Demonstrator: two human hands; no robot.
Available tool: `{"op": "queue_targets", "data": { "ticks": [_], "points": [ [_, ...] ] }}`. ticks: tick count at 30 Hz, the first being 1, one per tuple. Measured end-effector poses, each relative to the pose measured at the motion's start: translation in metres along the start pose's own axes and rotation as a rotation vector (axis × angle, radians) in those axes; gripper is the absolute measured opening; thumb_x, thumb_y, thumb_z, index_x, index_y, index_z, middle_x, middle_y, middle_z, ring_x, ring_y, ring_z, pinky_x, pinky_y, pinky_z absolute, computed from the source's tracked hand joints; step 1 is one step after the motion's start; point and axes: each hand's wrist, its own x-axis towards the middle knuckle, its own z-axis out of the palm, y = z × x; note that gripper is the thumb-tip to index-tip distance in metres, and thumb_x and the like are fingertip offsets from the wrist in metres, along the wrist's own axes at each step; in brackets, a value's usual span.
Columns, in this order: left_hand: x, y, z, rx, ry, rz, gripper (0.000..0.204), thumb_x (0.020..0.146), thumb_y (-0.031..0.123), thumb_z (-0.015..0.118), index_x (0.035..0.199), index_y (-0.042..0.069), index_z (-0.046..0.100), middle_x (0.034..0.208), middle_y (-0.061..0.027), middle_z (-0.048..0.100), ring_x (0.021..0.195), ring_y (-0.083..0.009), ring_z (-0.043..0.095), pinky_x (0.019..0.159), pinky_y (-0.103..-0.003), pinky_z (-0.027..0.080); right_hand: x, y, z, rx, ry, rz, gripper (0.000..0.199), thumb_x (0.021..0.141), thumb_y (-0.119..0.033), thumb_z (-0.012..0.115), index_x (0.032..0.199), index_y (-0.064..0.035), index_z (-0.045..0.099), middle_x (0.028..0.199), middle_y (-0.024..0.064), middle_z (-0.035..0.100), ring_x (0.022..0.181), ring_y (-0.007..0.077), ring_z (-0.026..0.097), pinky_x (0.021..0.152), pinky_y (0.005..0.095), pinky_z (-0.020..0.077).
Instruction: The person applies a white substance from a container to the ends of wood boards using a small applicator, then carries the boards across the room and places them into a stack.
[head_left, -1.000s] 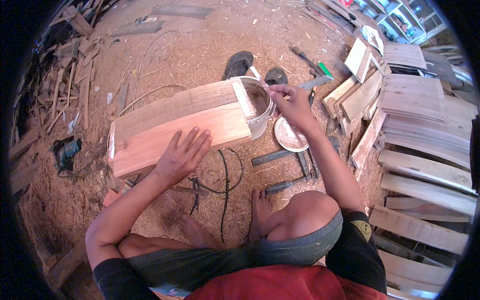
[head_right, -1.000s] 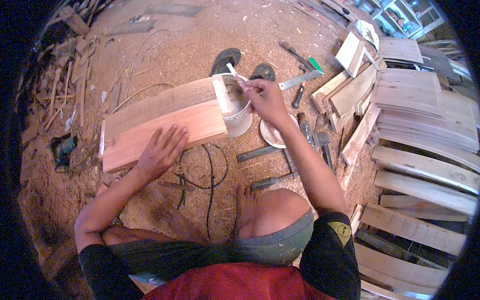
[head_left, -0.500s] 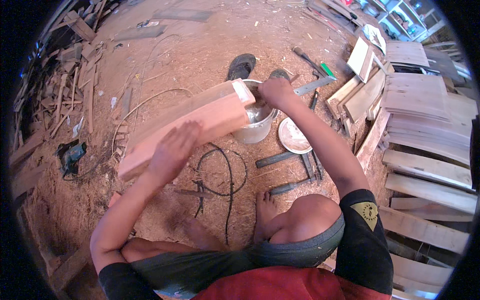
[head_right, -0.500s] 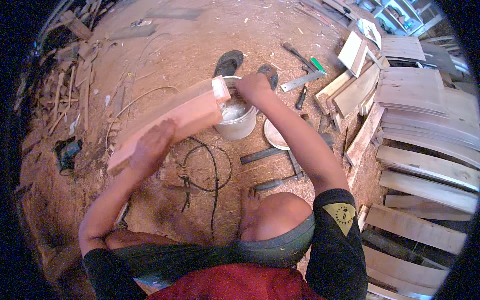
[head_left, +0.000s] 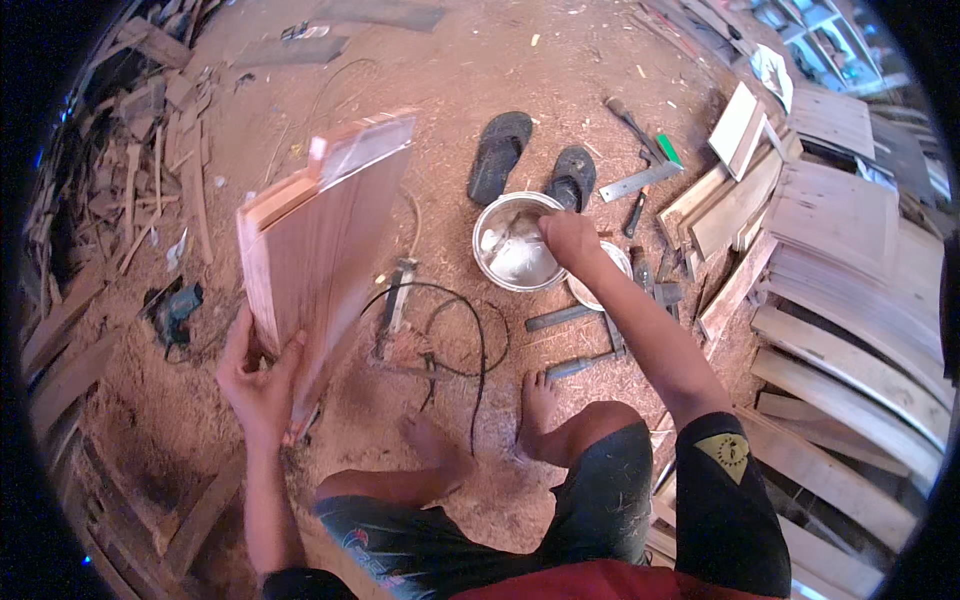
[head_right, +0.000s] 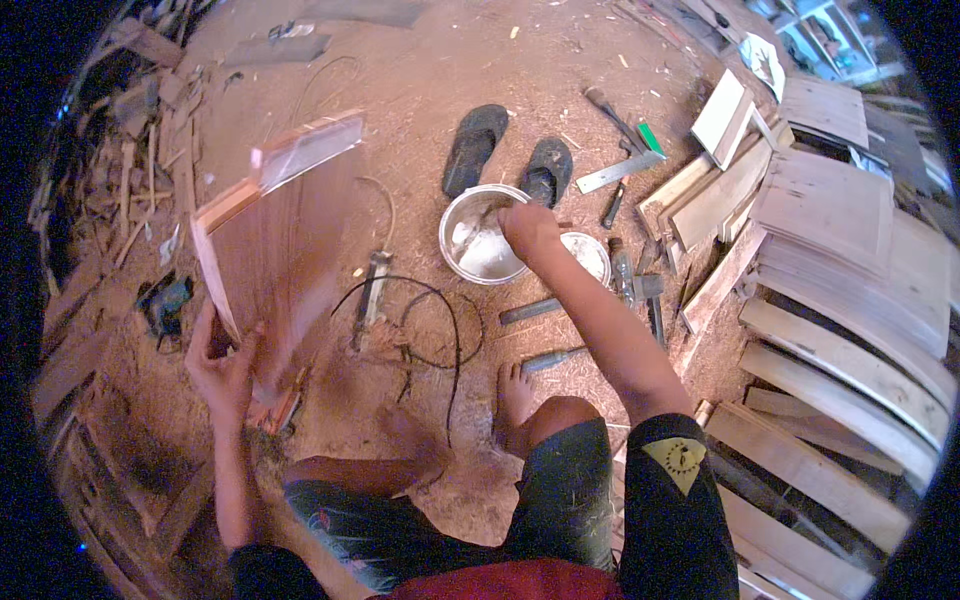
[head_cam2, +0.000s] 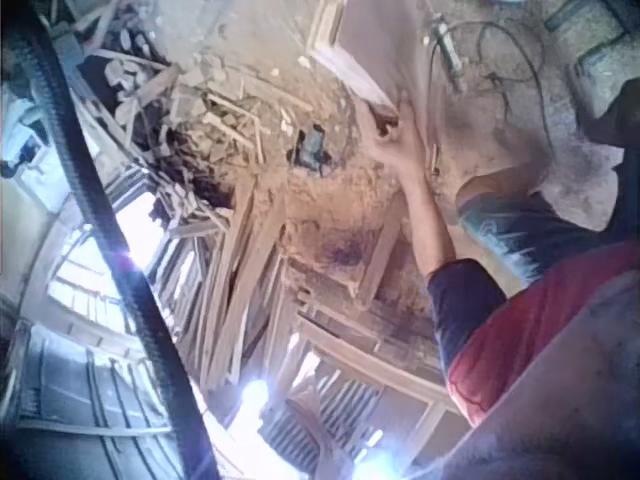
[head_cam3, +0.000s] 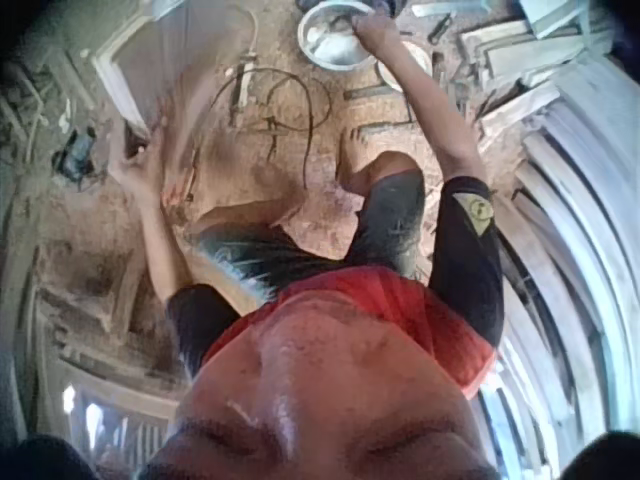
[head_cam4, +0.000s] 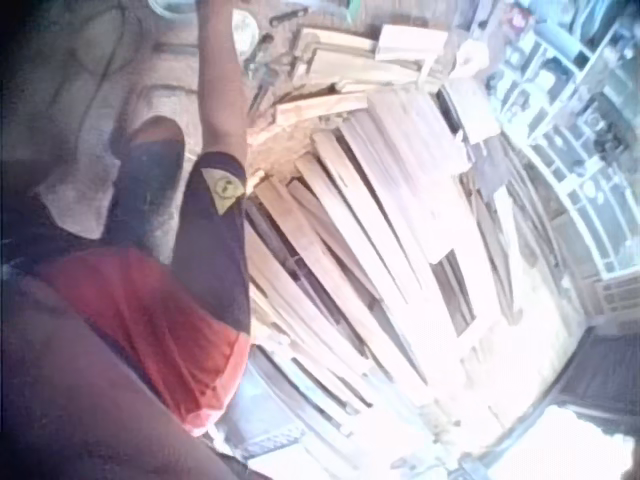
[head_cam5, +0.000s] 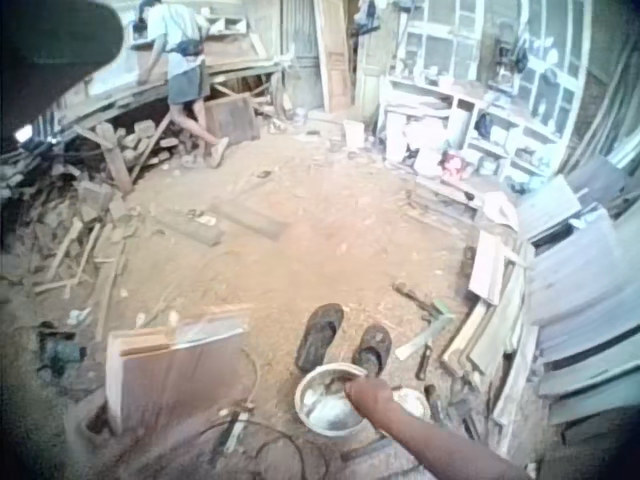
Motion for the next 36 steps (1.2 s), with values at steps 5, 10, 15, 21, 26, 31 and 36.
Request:
{"op": "queue_targets", "data": {
  "ticks": [5,10,15,21,26,31,36],
  "points": [
    [-0.025,0.036,-0.051,-0.104,0.167,-0.314,0.059,0.076,-0.006,0.079,0.131,-0.007,0.057,0.109,-0.0051,0.067,0.091,-0.0081,0.062,0.076,-0.021,0.049,-0.029,-0.009,-0.022,-0.067,0.174,0.004,0.025,0.09,-0.015,0.053,0.105,-0.0115,0.072,0.113,0.015,0.067,0.118,0.0333,0.056,0.106,0.0446,0.0387],
    [-0.042,0.115,-0.115,-0.398,0.354,-0.397,0.056,0.078,-0.014,0.072,0.131,-0.009,0.054,0.108,-0.0066,0.069,0.088,-0.0088,0.064,0.074,-0.021,0.05,-0.131,-0.06,-0.184,0.384,-0.133,0.177,0.018,0.093,-0.022,0.058,0.099,-0.0075,0.068,0.105,0.0146,0.071,0.096,0.0362,0.065,0.084,0.0456,0.0512],
    [-0.065,0.234,-0.217,-0.692,0.479,-0.557,0.059,0.077,-0.018,0.068,0.133,-0.008,0.053,0.119,-0.0127,0.068,0.107,-0.017,0.066,0.091,-0.029,0.053,-0.243,-0.077,-0.281,0.917,-0.035,-0.1,0.049,0.085,-0.01,0.073,0.132,-0.0104,0.059,0.119,0.0154,0.068,0.11,0.0311,0.064,0.088,0.0383,0.0518],
    [-0.124,0.364,-0.368,-0.833,0.63,-0.492,0.059,0.076,-0.001,0.077,0.13,-0.006,0.053,0.12,-0.0128,0.067,0.112,-0.019,0.064,0.096,-0.034,0.051,-0.298,-0.158,-0.496,1.423,-0.25,-0.504,0.078,0.079,-0.017,0.084,0.145,-0.006,0.044,0.142,0.0116,0.052,0.128,0.0215,0.05,0.102,0.0385,0.0438],
    [-0.183,0.406,-0.448,-1.133,0.844,-0.371,0.054,0.077,0.005,0.077,0.126,-0.002,0.055,0.115,-0.0107,0.068,0.106,-0.0216,0.065,0.096,-0.036,0.052,-0.342,-0.234,-0.635,1.392,-0.531,-0.661,0.07,0.075,-0.021,0.088,0.134,-0.0024,0.055,0.123,0.0082,0.064,0.115,0.0195,0.059,0.1,0.0362,0.0475],
    [-0.224,0.435,-0.465,0.195,1.176,-0.615,0.049,0.078,0.005,0.077,0.125,0.009,0.061,0.111,-0.0107,0.067,0.104,-0.0238,0.063,0.089,-0.037,0.053,-0.393,-0.278,-0.717,1.01,-0.006,-0.805,0.047,0.074,-0.026,0.087,0.111,-0.0022,0.069,0.103,0.0124,0.074,0.092,0.0217,0.072,0.079,0.0363,0.0558],
    [-0.281,0.481,-0.494,0.561,0.734,-0.109,0.069,0.07,0.018,0.08,0.134,0.011,0.056,0.137,-0.0149,0.052,0.127,-0.0338,0.05,0.105,-0.048,0.044,-0.466,-0.347,-0.768,0.312,0.326,-1.073,0.049,0.067,-0.019,0.086,0.112,-0.0077,0.067,0.096,0.0118,0.073,0.087,0.0316,0.07,0.075,0.0389,0.0551]
  ]
}}
